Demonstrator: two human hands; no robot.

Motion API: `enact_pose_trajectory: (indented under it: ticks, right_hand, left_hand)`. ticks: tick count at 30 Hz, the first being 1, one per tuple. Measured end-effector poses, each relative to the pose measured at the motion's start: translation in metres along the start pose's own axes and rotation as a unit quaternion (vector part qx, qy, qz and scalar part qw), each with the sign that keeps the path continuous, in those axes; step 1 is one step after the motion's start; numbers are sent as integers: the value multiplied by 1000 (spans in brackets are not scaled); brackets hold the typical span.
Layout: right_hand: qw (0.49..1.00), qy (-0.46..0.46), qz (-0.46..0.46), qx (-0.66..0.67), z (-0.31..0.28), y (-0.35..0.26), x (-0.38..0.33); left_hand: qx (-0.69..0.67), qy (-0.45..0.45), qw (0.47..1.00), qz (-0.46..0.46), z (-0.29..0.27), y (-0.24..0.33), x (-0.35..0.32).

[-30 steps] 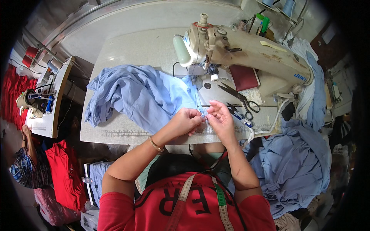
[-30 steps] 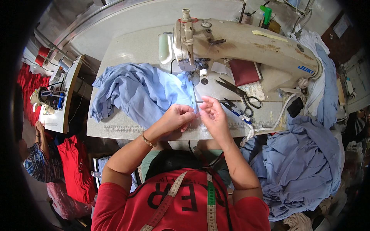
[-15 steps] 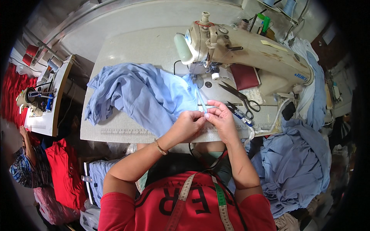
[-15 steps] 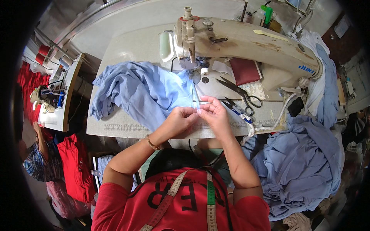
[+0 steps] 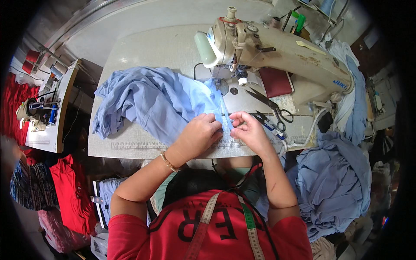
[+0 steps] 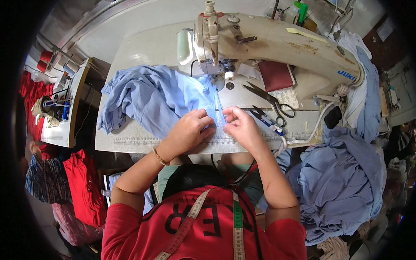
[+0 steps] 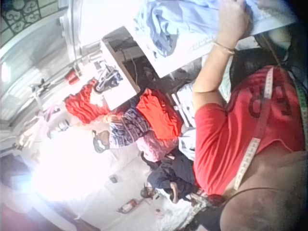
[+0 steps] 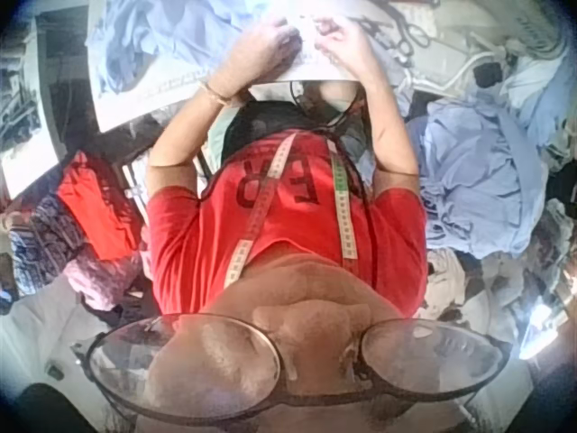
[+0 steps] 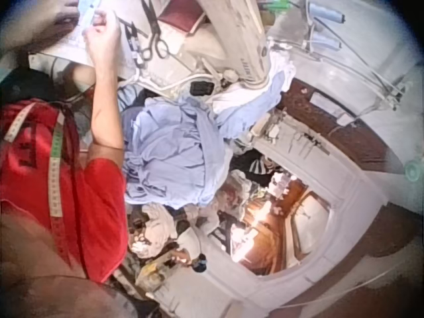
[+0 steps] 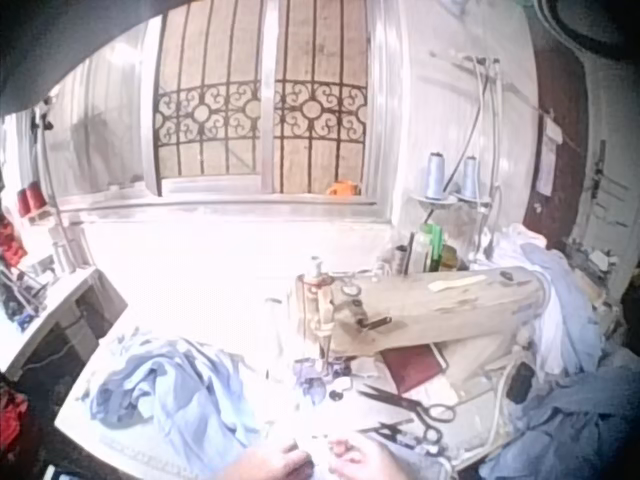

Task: The person uses a sewing machine to stitch the seams of a light blue button-up shirt, using shears to trim excess threads and handling the garment to align the fabric edges.

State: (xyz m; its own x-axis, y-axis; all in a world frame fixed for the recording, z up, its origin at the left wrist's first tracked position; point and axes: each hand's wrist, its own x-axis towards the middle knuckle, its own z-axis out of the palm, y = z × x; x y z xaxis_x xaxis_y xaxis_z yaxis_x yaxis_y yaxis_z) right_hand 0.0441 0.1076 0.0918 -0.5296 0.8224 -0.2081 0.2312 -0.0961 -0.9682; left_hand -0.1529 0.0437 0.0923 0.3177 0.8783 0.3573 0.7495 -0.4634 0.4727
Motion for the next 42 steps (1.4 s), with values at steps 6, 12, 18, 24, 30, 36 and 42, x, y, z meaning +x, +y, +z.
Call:
enact_pose_trajectory:
  ticks: [6,12,18,24,30,36,42]
  right_hand:
    - [983,21,-35,-180,7,-5,3]
    - [953,63,-114,-274,17,-5,-3]
    - [944,84,-149,-282,20,-3,-7]
    - [938,86,-143,-304,21,-3,-9]
    - [935,89,-155,-307,22,-1,-9]
    - [927,90,-138,-337,22,-4,-11]
    - [917,117,-150,-349,22,1,-10]
  left_hand:
    - [92,-47,994,36,3,7,-2]
    - [119,-61,990,43,2,11,-4]
    - [82,-42,995,47,1,6,-7]
    - [24,-26,999,11,1,1,-2]
    - [-1,41,999,1,8,-10,18]
    - [-12,19,1000,-6,19,-15,25]
    - [-59,51,997,-19,7,-12,14]
